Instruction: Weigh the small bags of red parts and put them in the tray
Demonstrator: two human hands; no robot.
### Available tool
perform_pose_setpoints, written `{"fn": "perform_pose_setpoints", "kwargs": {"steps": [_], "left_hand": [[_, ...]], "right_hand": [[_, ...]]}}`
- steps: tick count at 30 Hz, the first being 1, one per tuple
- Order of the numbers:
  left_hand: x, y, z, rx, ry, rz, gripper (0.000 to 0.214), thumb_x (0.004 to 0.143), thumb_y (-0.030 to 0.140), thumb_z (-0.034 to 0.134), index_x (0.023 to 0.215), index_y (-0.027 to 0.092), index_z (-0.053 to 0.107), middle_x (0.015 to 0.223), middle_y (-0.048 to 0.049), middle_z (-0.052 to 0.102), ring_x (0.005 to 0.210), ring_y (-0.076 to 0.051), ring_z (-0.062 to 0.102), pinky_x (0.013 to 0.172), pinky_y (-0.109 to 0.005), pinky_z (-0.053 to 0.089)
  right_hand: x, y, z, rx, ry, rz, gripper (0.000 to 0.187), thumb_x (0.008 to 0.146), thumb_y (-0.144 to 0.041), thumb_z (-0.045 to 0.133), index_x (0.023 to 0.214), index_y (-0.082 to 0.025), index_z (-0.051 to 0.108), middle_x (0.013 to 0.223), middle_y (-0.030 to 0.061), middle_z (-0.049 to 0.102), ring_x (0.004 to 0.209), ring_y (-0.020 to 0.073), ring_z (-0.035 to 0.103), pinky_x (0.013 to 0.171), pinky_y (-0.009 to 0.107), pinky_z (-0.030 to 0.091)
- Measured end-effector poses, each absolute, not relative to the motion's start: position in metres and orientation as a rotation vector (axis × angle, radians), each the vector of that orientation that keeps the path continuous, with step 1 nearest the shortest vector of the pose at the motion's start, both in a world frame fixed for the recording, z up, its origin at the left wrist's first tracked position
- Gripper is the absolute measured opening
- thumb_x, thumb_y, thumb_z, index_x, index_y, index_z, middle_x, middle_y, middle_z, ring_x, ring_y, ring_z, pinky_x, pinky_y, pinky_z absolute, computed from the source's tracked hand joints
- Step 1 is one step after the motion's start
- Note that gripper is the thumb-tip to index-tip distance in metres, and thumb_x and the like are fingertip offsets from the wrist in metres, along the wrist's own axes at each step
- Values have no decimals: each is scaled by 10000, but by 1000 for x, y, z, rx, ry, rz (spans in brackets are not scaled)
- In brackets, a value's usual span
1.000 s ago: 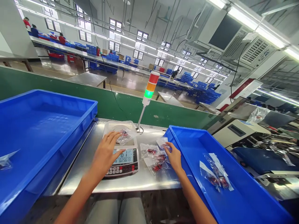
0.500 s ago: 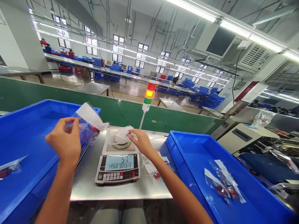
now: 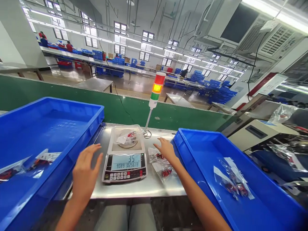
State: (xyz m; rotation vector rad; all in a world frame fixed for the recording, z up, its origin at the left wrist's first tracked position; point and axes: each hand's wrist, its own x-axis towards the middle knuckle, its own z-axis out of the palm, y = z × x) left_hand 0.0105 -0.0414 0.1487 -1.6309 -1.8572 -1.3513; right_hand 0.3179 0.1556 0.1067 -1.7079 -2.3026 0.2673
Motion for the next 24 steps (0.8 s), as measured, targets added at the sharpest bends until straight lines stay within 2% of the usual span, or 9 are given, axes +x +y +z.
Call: {"fn": "perform_pose_setpoints", "kwargs": {"steps": [2,4,7,10,14,17,19,22,24], "left_hand": [[35,-43,134,-1752,-1770,-1388,242,1049,355,457,1158,203,610,1164,-65,687,1121,-246,648,998,-409,518],[53,-44,127,-1839,-1718,-1421,191,1050,285,470,1169,211,600,1168,-46,683,1139,-210,638,1019,-360,501],[65,-43,125,-1918,-1694,-1445,174,1048,238,471,1172,224,592,1169,-31,680,1147,-185,629,1034,-336,488],[66,-40,131,-1929,-1709,-1447,176,1045,232,472,1180,236,584,1174,-36,677,1149,-194,626,1025,-354,501],[61,-28,140,-1928,-1711,-1425,173,1035,226,482,1178,244,578,1186,-40,675,1160,-208,616,1034,-385,511],[60,-11,142,-1959,-1709,-1422,186,1028,243,493,1194,240,577,1230,-50,662,1205,-220,594,1062,-407,508],[61,3,139,-2021,-1724,-1400,272,1012,276,524,1277,225,554,1296,-74,637,1262,-244,564,1091,-442,499],[68,31,135,-2136,-1764,-1394,415,979,291,554,1381,195,516,1396,-104,591,1354,-274,503,1140,-494,459],[71,50,136,-2145,-1823,-1466,318,965,269,538,1264,196,616,1330,-86,647,1303,-262,557,1119,-464,476]], "right_hand": [[337,152,86,-1825,-2325,367,492,901,-356,724,1352,-183,630,1428,127,603,1287,319,564,1048,390,429],[347,149,71,-1856,-2329,420,468,846,-306,774,1288,-192,673,1333,113,668,1212,296,619,989,342,456],[351,147,61,-1859,-2283,430,361,844,-264,752,1196,-189,716,1213,105,721,1147,281,655,942,321,469],[353,150,62,-1807,-2209,421,311,861,-247,694,1163,-181,722,1198,105,725,1138,275,660,943,332,476],[361,148,70,-1659,-2015,411,372,882,-375,621,1183,-171,703,1232,118,709,1134,283,659,962,390,495],[370,137,77,-1485,-1648,526,521,806,-563,662,1138,-166,720,1170,135,730,1091,318,667,955,453,511],[375,126,83,-1440,-1461,648,609,734,-638,712,1116,-164,732,1124,141,743,1067,336,672,917,457,531],[379,109,95,-1385,-1342,834,653,723,-644,736,1160,-159,714,1113,146,743,1052,337,680,858,426,552],[375,101,107,-1322,-1303,912,642,750,-628,728,1194,-168,680,1174,146,724,1059,322,682,843,405,557]]}}
